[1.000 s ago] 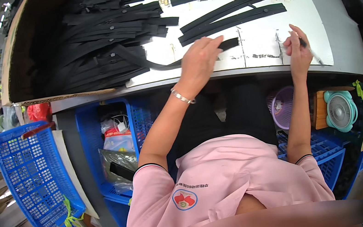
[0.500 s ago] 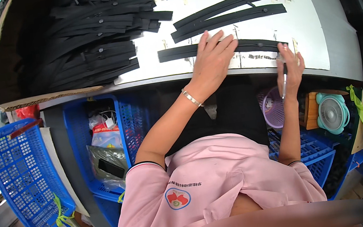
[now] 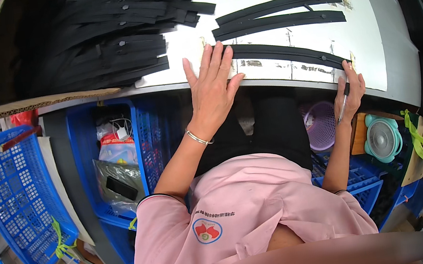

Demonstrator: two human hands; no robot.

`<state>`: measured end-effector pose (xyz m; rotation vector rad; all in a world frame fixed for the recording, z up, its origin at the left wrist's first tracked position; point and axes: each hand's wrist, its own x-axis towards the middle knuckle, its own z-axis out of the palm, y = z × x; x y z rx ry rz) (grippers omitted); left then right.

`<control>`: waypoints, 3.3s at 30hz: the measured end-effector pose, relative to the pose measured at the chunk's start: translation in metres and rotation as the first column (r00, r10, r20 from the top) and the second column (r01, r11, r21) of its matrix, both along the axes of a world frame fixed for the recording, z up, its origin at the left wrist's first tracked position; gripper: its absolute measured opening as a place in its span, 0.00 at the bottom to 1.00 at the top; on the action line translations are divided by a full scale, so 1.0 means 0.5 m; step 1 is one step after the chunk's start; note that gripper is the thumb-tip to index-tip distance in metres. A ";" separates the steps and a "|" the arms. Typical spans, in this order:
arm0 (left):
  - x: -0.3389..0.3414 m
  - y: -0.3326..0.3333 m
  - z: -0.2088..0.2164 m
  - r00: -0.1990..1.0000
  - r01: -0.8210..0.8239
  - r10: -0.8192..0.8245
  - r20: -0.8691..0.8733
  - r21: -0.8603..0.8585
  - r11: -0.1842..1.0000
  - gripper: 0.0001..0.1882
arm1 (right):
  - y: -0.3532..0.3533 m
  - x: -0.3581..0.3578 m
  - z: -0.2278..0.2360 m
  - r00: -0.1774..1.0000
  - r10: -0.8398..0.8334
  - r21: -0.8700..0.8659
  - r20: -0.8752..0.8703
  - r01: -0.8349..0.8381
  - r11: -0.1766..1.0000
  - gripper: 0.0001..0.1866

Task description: Marking zipper components using a template and a pen on an industrial workbench.

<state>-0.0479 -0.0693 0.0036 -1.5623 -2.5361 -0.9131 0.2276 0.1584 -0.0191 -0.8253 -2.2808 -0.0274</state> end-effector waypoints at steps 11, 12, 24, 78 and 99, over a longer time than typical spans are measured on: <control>-0.006 0.003 -0.007 0.998 0.011 -0.010 -0.061 0.018 1.000 0.32 | -0.096 -0.160 0.112 0.946 -0.071 -0.609 -0.317 -0.145 0.780 0.12; -0.006 0.003 -0.007 0.998 0.000 0.000 -0.065 0.012 1.000 0.32 | -0.109 -0.194 0.119 0.915 0.000 -0.654 -0.403 -0.288 0.700 0.12; -0.002 0.005 0.000 0.999 -0.012 0.012 -0.030 -0.002 1.000 0.33 | -0.153 -0.400 0.059 0.883 0.210 -0.674 -0.419 -0.457 0.581 0.11; 0.003 0.012 -0.010 0.997 -0.021 0.018 -0.074 -0.039 0.999 0.33 | -0.037 -0.260 0.053 0.958 0.071 -0.522 -0.278 -0.212 0.826 0.10; 0.084 0.175 0.000 0.987 0.112 -0.145 0.071 0.347 0.931 0.08 | -0.039 -0.247 0.043 0.875 0.168 -0.519 -0.453 -0.412 0.749 0.10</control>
